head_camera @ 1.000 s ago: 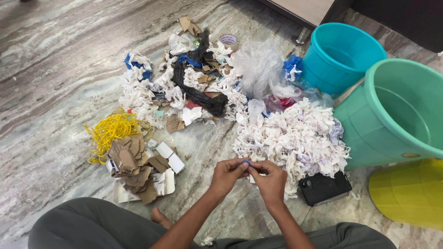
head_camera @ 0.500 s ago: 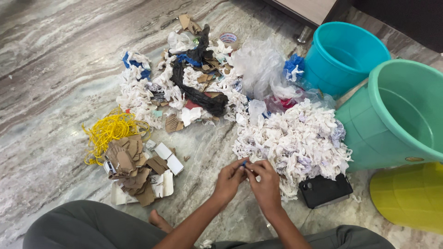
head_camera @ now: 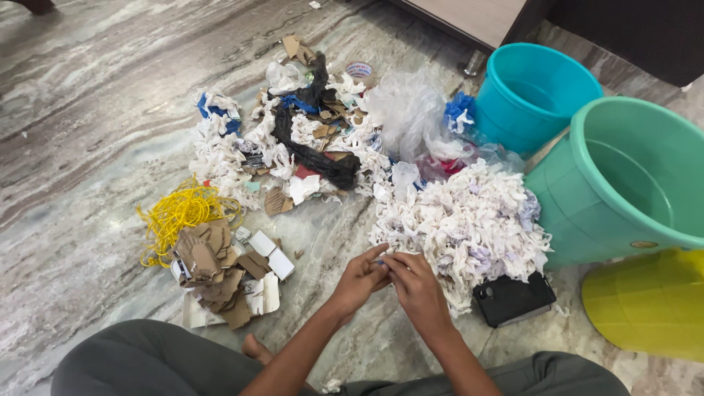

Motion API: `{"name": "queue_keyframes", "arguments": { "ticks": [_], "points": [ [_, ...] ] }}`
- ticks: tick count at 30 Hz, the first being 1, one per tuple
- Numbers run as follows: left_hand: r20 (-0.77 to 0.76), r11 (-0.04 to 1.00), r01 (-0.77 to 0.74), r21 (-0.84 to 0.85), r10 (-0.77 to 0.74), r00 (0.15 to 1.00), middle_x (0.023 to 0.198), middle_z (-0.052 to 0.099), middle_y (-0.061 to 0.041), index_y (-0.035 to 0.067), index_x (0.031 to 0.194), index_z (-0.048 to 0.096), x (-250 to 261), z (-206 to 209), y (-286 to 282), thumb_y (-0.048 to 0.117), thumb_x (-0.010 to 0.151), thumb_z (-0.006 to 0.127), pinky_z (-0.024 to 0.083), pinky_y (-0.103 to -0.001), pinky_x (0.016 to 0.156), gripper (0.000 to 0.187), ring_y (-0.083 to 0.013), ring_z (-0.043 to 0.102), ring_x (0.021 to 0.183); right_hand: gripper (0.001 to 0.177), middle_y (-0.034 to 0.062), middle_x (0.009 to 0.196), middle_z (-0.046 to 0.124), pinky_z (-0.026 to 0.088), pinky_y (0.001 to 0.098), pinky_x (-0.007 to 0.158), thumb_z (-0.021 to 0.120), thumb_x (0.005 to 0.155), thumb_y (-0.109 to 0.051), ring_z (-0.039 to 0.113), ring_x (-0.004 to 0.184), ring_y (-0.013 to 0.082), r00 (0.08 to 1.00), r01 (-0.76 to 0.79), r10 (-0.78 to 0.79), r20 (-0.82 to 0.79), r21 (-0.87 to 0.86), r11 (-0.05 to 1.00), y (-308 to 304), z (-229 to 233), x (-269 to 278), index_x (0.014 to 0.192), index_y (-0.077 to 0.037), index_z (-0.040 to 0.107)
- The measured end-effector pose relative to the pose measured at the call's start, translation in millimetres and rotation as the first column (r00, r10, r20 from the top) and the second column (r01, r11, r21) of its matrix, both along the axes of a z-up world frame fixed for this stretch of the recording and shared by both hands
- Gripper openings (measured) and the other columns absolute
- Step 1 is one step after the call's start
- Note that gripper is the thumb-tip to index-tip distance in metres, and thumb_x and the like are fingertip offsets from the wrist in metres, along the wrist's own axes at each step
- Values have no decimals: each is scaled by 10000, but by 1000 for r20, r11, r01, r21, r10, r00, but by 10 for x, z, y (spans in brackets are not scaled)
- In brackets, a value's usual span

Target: The person sits on the floor and sorts a pile of mixed waste by hand. They separate shredded paper, cardboard pieces, plastic bags, and yellow plastic ties into distinct piles on the floor.

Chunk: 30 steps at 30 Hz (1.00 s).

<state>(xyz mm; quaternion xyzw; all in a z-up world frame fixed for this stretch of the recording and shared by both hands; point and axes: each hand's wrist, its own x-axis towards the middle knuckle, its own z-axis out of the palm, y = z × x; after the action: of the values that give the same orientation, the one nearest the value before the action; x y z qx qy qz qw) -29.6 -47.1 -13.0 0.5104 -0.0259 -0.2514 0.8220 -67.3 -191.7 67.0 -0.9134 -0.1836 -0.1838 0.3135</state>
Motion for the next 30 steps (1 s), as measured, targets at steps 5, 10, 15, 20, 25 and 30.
{"name": "queue_keyframes", "arguments": {
  "ticks": [5, 10, 15, 20, 25, 30],
  "points": [
    [-44, 999, 26, -33, -27, 999, 1230, 658, -95, 42, 1534, 441, -119, 80, -68, 90, 1054, 473, 532, -324, 1085, 483, -164, 645, 1174, 275, 119, 1128, 694, 555, 399, 852, 697, 854, 26, 654, 1055, 305, 995, 66, -62, 82, -40, 997, 12, -64, -123, 1127, 15, 715],
    [-122, 994, 93, -56, -100, 988, 1321, 613, -47, 121, 1542, 422, -155, 341, -23, 181, 1036, 512, 515, -349, 1099, 518, -141, 609, 1242, 303, 122, 1118, 695, 562, 395, 847, 658, 845, 77, 664, 1042, 304, 990, 64, -64, 123, 7, 998, -22, -16, -142, 1136, 12, 714],
    [-43, 988, 119, 102, -115, 992, 1312, 658, -11, 113, 1481, 527, -166, 442, 81, 303, 1007, 599, 518, -391, 1032, 516, -141, 623, 1217, 262, 111, 1082, 694, 548, 401, 840, 690, 853, 64, 660, 1003, 303, 981, 117, -125, 145, 67, 991, -50, 68, -132, 1099, -19, 726],
    [3, 992, 47, 114, -48, 999, 1166, 768, -23, 73, 1309, 705, -157, 337, 121, 332, 997, 636, 544, -355, 932, 412, -126, 710, 1107, 244, 116, 988, 661, 524, 395, 806, 730, 803, 27, 628, 947, 305, 955, 161, -166, 247, 40, 986, -21, 113, -173, 1034, -47, 758],
    [27, 992, -58, 113, 55, 998, 1123, 775, -13, 84, 1288, 725, -194, 171, 51, 259, 968, 680, 557, -302, 887, 368, -102, 692, 1040, 270, 85, 936, 689, 537, 359, 783, 754, 839, 8, 659, 896, 238, 980, 164, -182, 83, 181, 970, 49, 47, -210, 1092, -82, 786],
    [178, 966, -205, 158, 177, 968, 1053, 795, -51, 42, 1214, 761, -204, 11, 11, 169, 932, 748, 554, -286, 837, 309, -107, 697, 949, 352, 105, 987, 730, 556, 359, 785, 733, 848, 15, 696, 906, 241, 990, 125, -135, 30, 223, 967, 72, -8, -206, 1187, -77, 753]
  ]
}}
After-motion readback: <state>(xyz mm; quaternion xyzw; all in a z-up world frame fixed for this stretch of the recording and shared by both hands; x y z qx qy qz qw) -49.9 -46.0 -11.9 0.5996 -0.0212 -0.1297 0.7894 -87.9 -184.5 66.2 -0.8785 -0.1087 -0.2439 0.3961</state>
